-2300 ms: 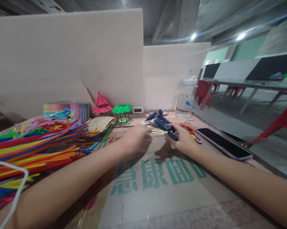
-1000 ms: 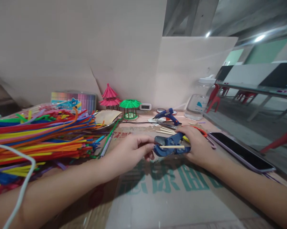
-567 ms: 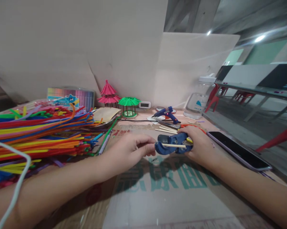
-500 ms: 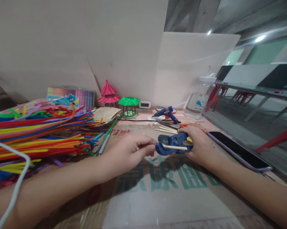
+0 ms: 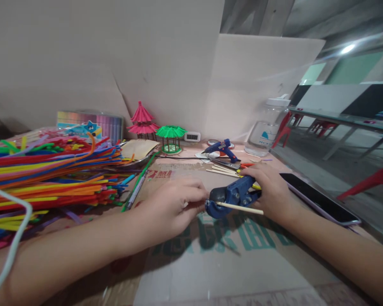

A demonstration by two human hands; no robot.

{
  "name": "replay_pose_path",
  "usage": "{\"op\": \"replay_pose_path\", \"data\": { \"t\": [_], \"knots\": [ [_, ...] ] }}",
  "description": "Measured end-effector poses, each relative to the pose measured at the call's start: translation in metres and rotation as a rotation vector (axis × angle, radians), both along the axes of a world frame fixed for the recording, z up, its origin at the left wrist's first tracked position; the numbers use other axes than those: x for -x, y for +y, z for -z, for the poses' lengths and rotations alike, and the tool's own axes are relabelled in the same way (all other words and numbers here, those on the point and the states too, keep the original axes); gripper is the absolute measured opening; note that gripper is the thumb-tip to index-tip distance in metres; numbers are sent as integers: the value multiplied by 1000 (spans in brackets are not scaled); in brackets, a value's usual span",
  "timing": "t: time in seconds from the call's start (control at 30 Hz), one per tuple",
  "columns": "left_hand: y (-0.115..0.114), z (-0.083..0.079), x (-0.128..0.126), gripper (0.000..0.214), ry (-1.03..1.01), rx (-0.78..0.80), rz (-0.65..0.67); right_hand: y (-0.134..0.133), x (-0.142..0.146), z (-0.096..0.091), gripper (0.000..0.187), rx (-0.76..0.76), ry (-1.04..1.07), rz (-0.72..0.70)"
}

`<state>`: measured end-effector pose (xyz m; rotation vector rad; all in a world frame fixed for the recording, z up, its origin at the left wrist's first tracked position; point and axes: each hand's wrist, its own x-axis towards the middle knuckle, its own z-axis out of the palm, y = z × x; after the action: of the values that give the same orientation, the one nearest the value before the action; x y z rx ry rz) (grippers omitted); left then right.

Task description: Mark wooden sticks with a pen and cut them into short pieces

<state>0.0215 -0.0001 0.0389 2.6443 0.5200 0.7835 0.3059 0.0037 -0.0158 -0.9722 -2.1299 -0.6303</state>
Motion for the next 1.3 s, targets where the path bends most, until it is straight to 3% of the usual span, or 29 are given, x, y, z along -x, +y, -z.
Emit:
{"op": "replay_pose_path", "data": {
  "t": [0.23, 0.43, 0.9, 1.3],
  "knots": [
    [1, -1, -1, 22, 50, 0, 57, -3, 0, 1, 36, -22, -5, -26],
    [-2, -2, 0, 21, 80, 82, 111, -5, -1, -1, 28, -23, -30, -69],
    [-7, -3, 0, 20, 83, 110, 113, -4, -4, 0, 39, -40, 0, -102],
    [-9, -6, 1, 21, 88, 107, 129, -5, -9, 1, 32, -36, -32, -82]
  ]
}}
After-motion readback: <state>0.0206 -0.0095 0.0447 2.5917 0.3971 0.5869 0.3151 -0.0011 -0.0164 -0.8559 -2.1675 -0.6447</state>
